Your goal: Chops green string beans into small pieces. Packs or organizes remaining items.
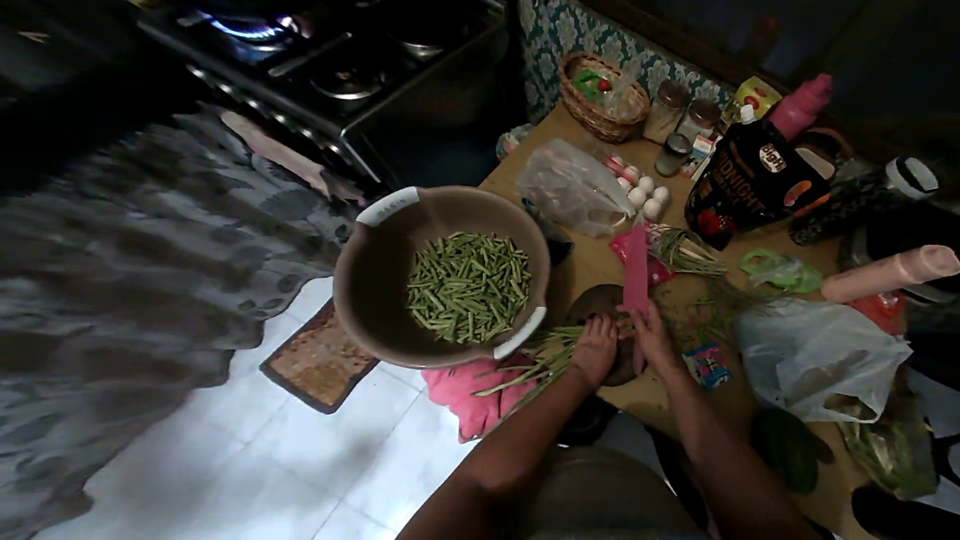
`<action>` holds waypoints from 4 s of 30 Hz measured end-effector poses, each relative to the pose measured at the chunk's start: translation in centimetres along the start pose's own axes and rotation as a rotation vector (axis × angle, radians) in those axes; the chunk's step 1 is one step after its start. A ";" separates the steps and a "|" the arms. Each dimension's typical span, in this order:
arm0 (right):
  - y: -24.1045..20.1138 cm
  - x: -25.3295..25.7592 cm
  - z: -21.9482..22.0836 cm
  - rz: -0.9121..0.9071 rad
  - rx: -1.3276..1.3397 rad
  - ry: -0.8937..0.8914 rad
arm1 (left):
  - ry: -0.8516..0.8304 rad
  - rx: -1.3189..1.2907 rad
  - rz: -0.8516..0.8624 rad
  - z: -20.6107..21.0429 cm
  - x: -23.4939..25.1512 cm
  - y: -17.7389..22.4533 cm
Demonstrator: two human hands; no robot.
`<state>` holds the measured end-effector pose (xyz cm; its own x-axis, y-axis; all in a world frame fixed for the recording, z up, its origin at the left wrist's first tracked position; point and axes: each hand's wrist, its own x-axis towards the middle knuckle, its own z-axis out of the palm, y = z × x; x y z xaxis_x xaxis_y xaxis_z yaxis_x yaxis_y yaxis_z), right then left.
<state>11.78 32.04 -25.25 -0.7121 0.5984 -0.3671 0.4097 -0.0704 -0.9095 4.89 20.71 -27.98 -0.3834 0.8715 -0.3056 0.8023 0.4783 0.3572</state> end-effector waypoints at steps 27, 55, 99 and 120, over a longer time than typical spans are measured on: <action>2.1 -3.4 -2.7 0.008 -0.209 0.182 | 0.029 -0.004 0.074 0.6 -1.9 -2.5; 2.7 -2.6 0.8 -0.232 -0.230 0.120 | 0.025 0.020 0.075 0.2 -0.4 -1.6; -9.9 -9.9 1.2 0.546 -1.164 -0.466 | -0.205 0.021 0.038 -1.3 -2.7 -3.4; -0.8 -7.9 3.1 0.477 -1.045 -0.239 | -0.179 0.033 0.053 -1.2 -2.6 -3.5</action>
<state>15.33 24.88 -22.24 -0.4035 0.5158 -0.7557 0.8537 0.5093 -0.1082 2.52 16.93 -27.35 -0.2548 0.8609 -0.4403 0.8350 0.4255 0.3489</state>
